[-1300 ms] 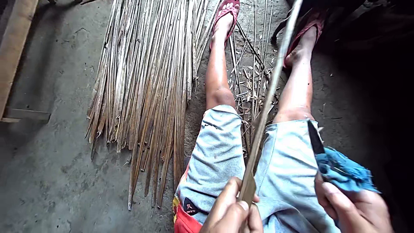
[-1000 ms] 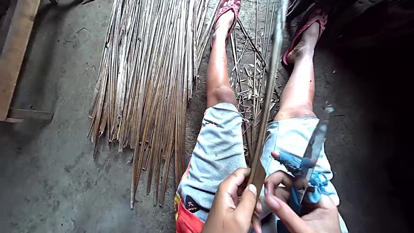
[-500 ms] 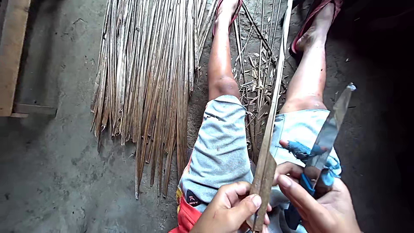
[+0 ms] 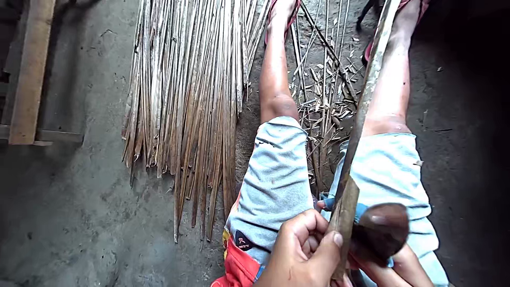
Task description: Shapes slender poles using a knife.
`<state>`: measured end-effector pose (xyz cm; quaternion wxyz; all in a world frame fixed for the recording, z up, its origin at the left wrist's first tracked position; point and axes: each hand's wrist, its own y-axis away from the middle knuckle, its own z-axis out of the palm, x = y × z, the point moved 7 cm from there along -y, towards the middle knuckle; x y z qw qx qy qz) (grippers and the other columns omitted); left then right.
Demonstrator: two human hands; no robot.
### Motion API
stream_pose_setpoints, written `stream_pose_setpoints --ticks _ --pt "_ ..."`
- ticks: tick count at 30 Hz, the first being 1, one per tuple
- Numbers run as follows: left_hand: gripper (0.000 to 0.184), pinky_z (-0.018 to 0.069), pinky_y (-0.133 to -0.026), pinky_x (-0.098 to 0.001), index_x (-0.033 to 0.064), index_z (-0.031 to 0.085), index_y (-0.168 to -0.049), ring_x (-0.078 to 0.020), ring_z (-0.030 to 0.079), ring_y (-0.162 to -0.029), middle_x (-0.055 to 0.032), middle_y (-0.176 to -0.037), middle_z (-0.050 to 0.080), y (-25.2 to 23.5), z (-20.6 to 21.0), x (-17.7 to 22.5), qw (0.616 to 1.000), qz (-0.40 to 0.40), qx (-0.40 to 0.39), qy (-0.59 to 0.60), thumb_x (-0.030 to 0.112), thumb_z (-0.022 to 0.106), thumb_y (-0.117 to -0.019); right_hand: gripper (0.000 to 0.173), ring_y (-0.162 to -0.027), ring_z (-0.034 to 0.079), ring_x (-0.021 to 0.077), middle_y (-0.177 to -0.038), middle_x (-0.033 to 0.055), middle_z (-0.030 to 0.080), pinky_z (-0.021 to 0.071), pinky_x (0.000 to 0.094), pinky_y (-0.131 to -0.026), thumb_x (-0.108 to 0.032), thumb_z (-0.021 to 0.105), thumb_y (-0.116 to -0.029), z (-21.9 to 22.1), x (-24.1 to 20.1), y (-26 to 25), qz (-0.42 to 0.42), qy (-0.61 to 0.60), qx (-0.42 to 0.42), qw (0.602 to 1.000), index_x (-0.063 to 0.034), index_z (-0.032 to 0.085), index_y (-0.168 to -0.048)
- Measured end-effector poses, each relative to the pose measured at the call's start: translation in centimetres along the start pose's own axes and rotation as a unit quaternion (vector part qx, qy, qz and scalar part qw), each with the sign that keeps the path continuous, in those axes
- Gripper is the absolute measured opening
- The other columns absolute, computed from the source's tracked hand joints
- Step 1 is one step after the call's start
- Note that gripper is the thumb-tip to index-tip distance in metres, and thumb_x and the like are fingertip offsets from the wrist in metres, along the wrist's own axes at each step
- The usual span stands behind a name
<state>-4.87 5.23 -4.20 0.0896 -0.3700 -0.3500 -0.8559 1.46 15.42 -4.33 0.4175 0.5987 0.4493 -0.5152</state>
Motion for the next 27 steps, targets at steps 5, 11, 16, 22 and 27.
stream_pose_setpoints --ticks 5,11,16,22,27 --pt "0.012 0.0501 -0.059 -0.0128 0.005 0.052 -0.095 0.0058 0.057 -0.063 0.0082 -0.074 0.058 0.0 0.3 1.0 0.999 0.027 0.022 -0.028 -0.005 0.047 -0.0999 0.019 -0.07 0.062 0.0038 -0.08 0.0261 0.068 0.0474 0.0108 -0.075 0.012 0.053 -0.0834 0.6 -2.7 -2.5 0.157 0.084 0.029 0.984 0.0277 0.059 -0.091" --pt "0.022 0.0497 -0.058 -0.0117 0.0093 0.055 -0.093 0.0058 0.058 -0.061 0.0091 -0.075 0.062 -0.1 0.1 0.5 0.997 -0.026 -0.008 0.066 -0.005 0.041 -0.1022 0.023 -0.097 0.062 -0.0066 -0.094 0.0073 0.068 0.0457 0.0087 -0.09 -0.018 0.044 -0.1065 0.4 1.2 0.0 -0.082 0.086 0.019 0.993 -0.0002 0.057 -0.102" --pt "0.026 0.0502 -0.058 -0.0116 0.0094 0.059 -0.095 0.006 0.058 -0.061 0.0098 -0.076 0.065 0.1 -0.3 0.2 0.992 -0.044 -0.017 0.117 -0.004 0.038 -0.101 0.022 -0.085 0.061 -0.0025 -0.081 0.0072 0.063 0.0455 0.0088 -0.081 -0.018 0.044 -0.1032 0.8 1.6 -0.1 -0.094 0.137 0.043 0.985 -0.0025 0.057 -0.094" --pt "0.024 0.0487 -0.057 -0.0118 0.0105 0.06 -0.099 0.0069 0.057 -0.062 0.0117 -0.08 0.065 1.1 -0.7 0.9 0.994 -0.038 -0.045 0.095 -0.001 0.039 -0.1003 0.029 -0.072 0.061 0.0025 -0.071 0.0071 0.063 0.0473 0.0159 -0.068 -0.022 0.044 -0.0999 -0.1 1.7 -0.5 -0.037 0.242 0.107 0.964 -0.0008 0.061 -0.09" --pt "0.022 0.0481 -0.056 -0.0119 0.0095 0.06 -0.099 0.0069 0.056 -0.062 0.0115 -0.081 0.064 1.8 -1.0 1.3 0.996 -0.028 -0.035 0.08 -0.001 0.041 -0.1005 0.039 -0.06 0.058 0.0127 -0.063 0.0124 0.059 0.0449 0.0276 -0.057 -0.026 0.044 -0.1011 -3.1 1.4 -0.7 0.013 0.369 0.172 0.913 0.0004 0.06 -0.077"
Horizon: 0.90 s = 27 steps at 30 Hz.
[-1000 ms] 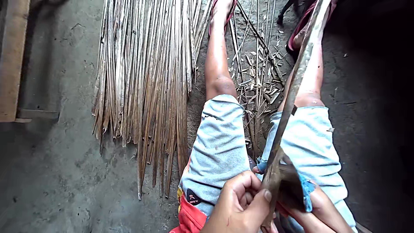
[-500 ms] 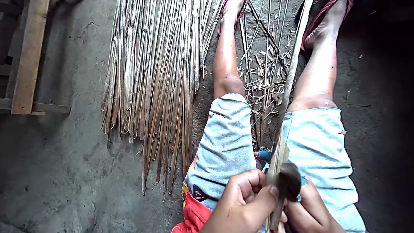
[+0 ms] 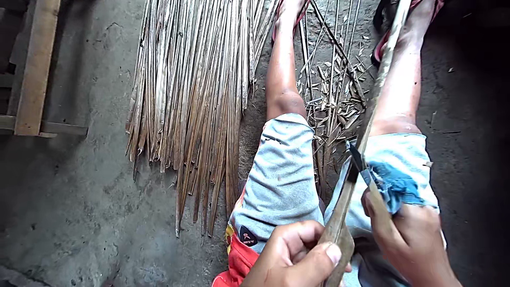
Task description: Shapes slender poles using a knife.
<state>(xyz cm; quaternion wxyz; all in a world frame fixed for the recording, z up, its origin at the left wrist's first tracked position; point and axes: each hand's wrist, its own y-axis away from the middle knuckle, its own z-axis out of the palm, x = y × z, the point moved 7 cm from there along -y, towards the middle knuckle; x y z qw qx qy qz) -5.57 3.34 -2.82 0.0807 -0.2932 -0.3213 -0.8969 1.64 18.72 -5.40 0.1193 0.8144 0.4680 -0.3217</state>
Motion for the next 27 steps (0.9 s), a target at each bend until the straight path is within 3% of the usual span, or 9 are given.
stream_pose_setpoints --ticks 4,8,10,13,16,18,20,25,27 --pt "0.019 0.0472 -0.059 -0.0116 0.0073 0.059 -0.099 0.0076 0.055 -0.065 0.012 -0.08 0.061 -0.3 0.0 0.4 0.999 0.031 0.002 -0.042 -0.003 0.042 -0.0999 0.034 -0.056 0.057 0.0158 -0.063 0.0157 0.061 0.0431 0.03 -0.055 -0.021 0.049 -0.0952 -1.2 -0.6 -0.2 0.025 0.058 0.02 0.998 0.0042 0.061 -0.076" --pt "0.018 0.0461 -0.058 -0.0124 0.0061 0.059 -0.099 0.0071 0.054 -0.064 0.0113 -0.079 0.059 0.4 0.2 0.4 0.998 0.051 -0.027 -0.038 -0.001 0.043 -0.101 0.035 -0.065 0.061 0.0355 -0.074 0.0268 0.061 0.0476 0.055 -0.064 -0.012 0.048 -0.0954 -3.2 2.8 -0.7 0.183 0.064 0.011 0.981 0.0197 0.061 -0.101" --pt "0.018 0.0462 -0.058 -0.0123 0.0064 0.059 -0.099 0.0071 0.054 -0.065 0.0111 -0.079 0.059 0.7 -0.3 0.3 0.997 0.055 -0.022 -0.048 -0.001 0.043 -0.1009 0.037 -0.068 0.058 0.0241 -0.077 0.0226 0.059 0.0483 0.0454 -0.068 -0.015 0.047 -0.0986 -4.6 5.2 -0.8 0.229 0.062 0.03 0.971 0.0207 0.059 -0.103" --pt "0.018 0.0478 -0.06 -0.0116 0.0069 0.06 -0.1 0.0076 0.056 -0.067 0.0116 -0.081 0.061 0.5 -0.8 0.1 0.997 0.042 -0.021 -0.06 -0.001 0.043 -0.1013 0.037 -0.066 0.05 -0.0064 -0.075 -0.002 0.054 0.0459 0.0156 -0.064 -0.018 0.056 -0.0996 -4.7 4.7 -0.3 0.185 -0.086 0.01 0.979 0.0181 0.057 -0.108" --pt "0.02 0.0502 -0.062 -0.0118 0.0068 0.058 -0.102 0.0069 0.058 -0.068 0.0108 -0.085 0.063 0.0 -0.8 -0.2 0.998 0.013 0.018 -0.055 -0.001 0.04 -0.103 0.036 -0.064 0.05 -0.0141 -0.079 -0.0216 0.059 0.0437 0.0092 -0.058 -0.037 0.054 -0.1055 -2.4 1.6 1.1 0.151 -0.331 -0.124 0.923 -0.0075 0.055 -0.127" --pt "0.02 0.0478 -0.058 -0.0113 0.0057 0.054 -0.107 0.0064 0.054 -0.063 0.01 -0.082 0.058 -0.2 -0.7 -0.3 0.997 0.008 0.051 -0.065 0.001 0.034 -0.1056 0.05 -0.065 0.049 -0.0132 -0.084 -0.0209 0.062 0.0418 0.0093 -0.058 -0.052 0.047 -0.1052 -0.8 -0.4 2.1 0.14 -0.452 -0.204 0.857 -0.0143 0.054 -0.138" --pt "0.022 0.0441 -0.052 -0.0107 0.0076 0.047 -0.11 0.0058 0.05 -0.057 0.0113 -0.073 0.053 -0.5 -0.7 -0.7 0.996 0.011 0.061 -0.07 0.004 0.026 -0.107 0.055 -0.064 0.045 -0.0127 -0.087 -0.0182 0.06 0.0388 0.0099 -0.057 -0.049 0.046 -0.1064 0.2 -2.1 2.9 0.145 -0.495 -0.228 0.826 -0.0063 0.05 -0.141" --pt "0.025 0.0465 -0.065 -0.0129 0.0045 0.049 -0.113 0.0052 0.053 -0.071 0.0109 -0.084 0.053 -1.2 -0.9 -1.0 0.993 0.043 0.044 -0.097 0.002 0.026 -0.1021 0.041 -0.066 0.045 -0.0087 -0.09 -0.0022 0.059 0.0424 0.0126 -0.062 -0.024 0.054 -0.1045 1.7 -4.1 3.6 0.13 -0.432 -0.204 0.869 0.0124 0.051 -0.124" --pt "0.024 0.0507 -0.07 -0.0144 0.0026 0.056 -0.113 0.0057 0.058 -0.078 0.0104 -0.091 0.06 -1.3 -1.2 -0.7 0.99 0.07 0.06 -0.107 -0.001 0.034 -0.1014 0.039 -0.068 0.045 -0.0109 -0.084 -0.0083 0.055 0.0433 0.0117 -0.064 -0.026 0.051 -0.1058 1.9 -4.5 3.9 0.129 -0.441 -0.206 0.864 0.0085 0.052 -0.123"
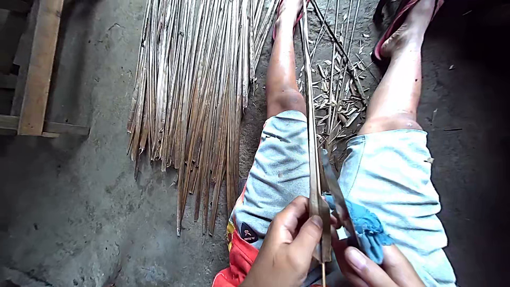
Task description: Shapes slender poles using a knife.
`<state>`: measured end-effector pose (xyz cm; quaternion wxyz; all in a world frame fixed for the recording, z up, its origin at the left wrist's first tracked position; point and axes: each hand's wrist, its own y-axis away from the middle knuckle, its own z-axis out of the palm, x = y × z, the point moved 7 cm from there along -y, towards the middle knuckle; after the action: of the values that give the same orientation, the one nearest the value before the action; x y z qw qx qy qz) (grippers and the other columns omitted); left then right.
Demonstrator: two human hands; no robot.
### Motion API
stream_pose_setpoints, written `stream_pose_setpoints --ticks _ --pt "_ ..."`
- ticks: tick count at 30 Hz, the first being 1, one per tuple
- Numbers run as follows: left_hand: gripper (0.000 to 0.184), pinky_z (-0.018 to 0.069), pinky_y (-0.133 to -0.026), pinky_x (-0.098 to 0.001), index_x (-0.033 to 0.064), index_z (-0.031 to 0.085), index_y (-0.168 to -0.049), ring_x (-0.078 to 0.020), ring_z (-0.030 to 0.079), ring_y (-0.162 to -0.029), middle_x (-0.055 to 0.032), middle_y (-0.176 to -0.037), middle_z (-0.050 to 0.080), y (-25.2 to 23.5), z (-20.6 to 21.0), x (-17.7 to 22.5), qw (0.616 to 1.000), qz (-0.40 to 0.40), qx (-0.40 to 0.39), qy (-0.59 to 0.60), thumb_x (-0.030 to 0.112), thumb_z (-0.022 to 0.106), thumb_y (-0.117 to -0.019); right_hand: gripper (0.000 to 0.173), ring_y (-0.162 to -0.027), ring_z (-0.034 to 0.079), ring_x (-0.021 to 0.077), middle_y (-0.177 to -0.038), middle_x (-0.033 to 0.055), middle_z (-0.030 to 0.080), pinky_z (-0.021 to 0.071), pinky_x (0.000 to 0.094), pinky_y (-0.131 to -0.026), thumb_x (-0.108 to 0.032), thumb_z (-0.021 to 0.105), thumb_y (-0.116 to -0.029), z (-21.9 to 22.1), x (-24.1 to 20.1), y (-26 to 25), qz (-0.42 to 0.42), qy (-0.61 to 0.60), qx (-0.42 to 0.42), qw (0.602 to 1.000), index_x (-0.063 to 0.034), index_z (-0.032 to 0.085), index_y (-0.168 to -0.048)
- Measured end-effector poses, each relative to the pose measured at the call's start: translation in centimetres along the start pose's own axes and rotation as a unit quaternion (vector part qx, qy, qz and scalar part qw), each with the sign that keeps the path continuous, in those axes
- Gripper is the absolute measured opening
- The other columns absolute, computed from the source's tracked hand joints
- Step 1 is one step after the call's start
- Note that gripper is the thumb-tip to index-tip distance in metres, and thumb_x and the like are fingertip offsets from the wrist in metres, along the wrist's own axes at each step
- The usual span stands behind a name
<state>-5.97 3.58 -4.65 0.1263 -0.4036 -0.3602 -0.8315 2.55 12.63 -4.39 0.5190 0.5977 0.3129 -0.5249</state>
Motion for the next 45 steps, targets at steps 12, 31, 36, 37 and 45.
stream_pose_setpoints --ticks 12,31,36,37,45 --pt "0.053 0.0567 -0.074 -0.0171 -0.0097 0.048 -0.128 -0.0002 0.064 -0.089 -0.0072 -0.114 0.059 0.7 -2.1 2.4 0.926 0.247 0.186 -0.216 0.007 0.075 -0.0855 0.039 -0.078 0.058 -0.0122 -0.099 -0.0122 0.071 0.0495 0.0076 -0.071 -0.003 0.072 -0.0895 -3.1 -1.5 -0.9 -0.076 0.075 0.087 0.99 -0.0032 0.057 -0.125" --pt "0.014 0.0545 -0.068 -0.0382 0.0029 0.068 -0.097 -0.0281 0.067 -0.077 -0.0112 -0.078 0.065 -3.3 -0.9 1.5 0.696 0.243 -0.214 -0.64 0.011 0.056 -0.0996 0.028 -0.071 0.065 0.0139 -0.082 0.0148 0.072 0.0526 0.0273 -0.067 -0.025 0.068 -0.0907 -7.7 -0.7 -0.9 -0.128 0.416 0.09 0.896 0.0014 0.067 -0.099" --pt "0.022 0.0528 -0.053 -0.0303 -0.0007 0.069 -0.098 -0.0185 0.067 -0.06 -0.0095 -0.072 0.066 -2.9 0.6 0.6 0.75 0.279 -0.088 -0.593 0.008 0.05 -0.1022 0.069 -0.104 0.06 0.0117 -0.116 0.0347 0.062 0.0465 0.0238 -0.093 -0.043 0.059 -0.1023 -8.0 -2.3 0.4 -0.122 0.413 0.251 0.867 0.0214 0.049 -0.126" --pt "0.021 0.0507 -0.05 -0.029 -0.0008 0.069 -0.096 -0.0174 0.065 -0.056 -0.0084 -0.068 0.064 -2.8 1.2 0.2 0.742 0.289 -0.068 -0.601 0.007 0.05 -0.1006 0.069 -0.12 0.056 0.0081 -0.127 0.0344 0.057 0.0418 0.0212 -0.105 -0.039 0.054 -0.1052 -7.4 -2.5 0.8 -0.14 0.393 0.263 0.87 0.0234 0.042 -0.131" --pt "0.017 0.0464 -0.045 -0.0247 -0.0001 0.066 -0.084 -0.0136 0.06 -0.049 -0.006 -0.06 0.058 -2.7 1.0 0.4 0.705 0.299 0.069 -0.639 0.005 0.052 -0.0929 0.027 -0.072 0.066 0.0207 -0.097 0.0261 0.069 0.0534 0.0261 -0.067 -0.017 0.06 -0.1002 -2.7 -1.8 1.0 -0.039 0.418 0.139 0.897 0.0091 0.068 -0.103"
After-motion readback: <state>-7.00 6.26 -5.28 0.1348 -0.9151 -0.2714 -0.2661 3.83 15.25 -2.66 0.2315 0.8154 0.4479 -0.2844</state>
